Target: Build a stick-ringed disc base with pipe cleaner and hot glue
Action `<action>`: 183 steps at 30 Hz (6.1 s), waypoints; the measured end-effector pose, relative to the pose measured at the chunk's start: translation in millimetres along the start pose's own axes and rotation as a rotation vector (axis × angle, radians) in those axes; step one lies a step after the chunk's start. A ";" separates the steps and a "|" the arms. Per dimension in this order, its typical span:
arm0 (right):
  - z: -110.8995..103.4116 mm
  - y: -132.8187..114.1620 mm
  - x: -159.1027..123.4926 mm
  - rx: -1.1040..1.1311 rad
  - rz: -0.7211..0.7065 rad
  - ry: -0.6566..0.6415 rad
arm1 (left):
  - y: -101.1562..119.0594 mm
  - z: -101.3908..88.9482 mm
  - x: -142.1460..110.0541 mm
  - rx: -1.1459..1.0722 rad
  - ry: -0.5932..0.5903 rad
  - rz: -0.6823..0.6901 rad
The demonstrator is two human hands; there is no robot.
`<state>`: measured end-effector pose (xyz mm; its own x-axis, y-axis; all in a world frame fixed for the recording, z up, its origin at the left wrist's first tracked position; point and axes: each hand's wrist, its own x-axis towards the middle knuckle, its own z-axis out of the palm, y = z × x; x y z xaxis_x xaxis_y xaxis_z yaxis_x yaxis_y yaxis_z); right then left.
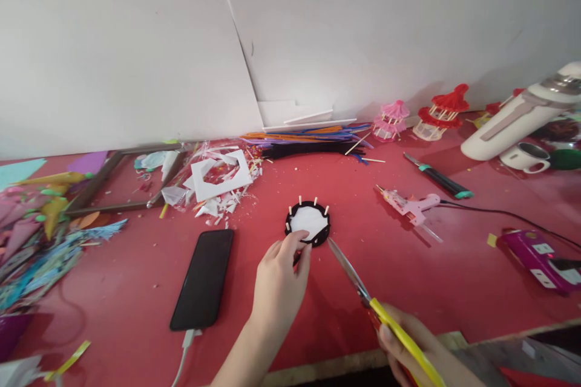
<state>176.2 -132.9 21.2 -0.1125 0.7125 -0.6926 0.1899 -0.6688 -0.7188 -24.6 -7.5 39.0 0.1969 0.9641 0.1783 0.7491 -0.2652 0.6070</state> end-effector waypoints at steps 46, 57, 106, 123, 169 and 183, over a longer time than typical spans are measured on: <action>-7.9 -6.6 26.8 -0.035 -0.066 -0.111 | -6.4 0.2 3.7 -0.146 0.026 -0.052; -36.7 -0.3 26.8 -0.084 -0.066 -0.199 | -44.0 6.7 13.2 -0.141 -0.053 -0.088; -11.8 -22.3 16.9 -0.199 0.084 -0.098 | -38.9 20.0 -28.8 -0.140 -0.002 -0.013; -15.0 -15.9 16.2 -0.510 0.030 -0.039 | -29.0 25.9 -33.7 -0.050 0.031 0.022; -22.8 -29.4 30.1 -0.498 0.189 -0.146 | -36.8 1.6 -49.6 0.178 -0.047 0.050; -31.8 -25.5 33.3 -0.522 0.129 -0.180 | -41.1 -3.4 -43.2 0.078 -0.040 0.083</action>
<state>198.6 -85.4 18.4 -0.2124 0.5537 -0.8052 0.6651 -0.5217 -0.5343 -66.1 -38.3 8.9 0.2839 0.9392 0.1934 0.7758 -0.3435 0.5293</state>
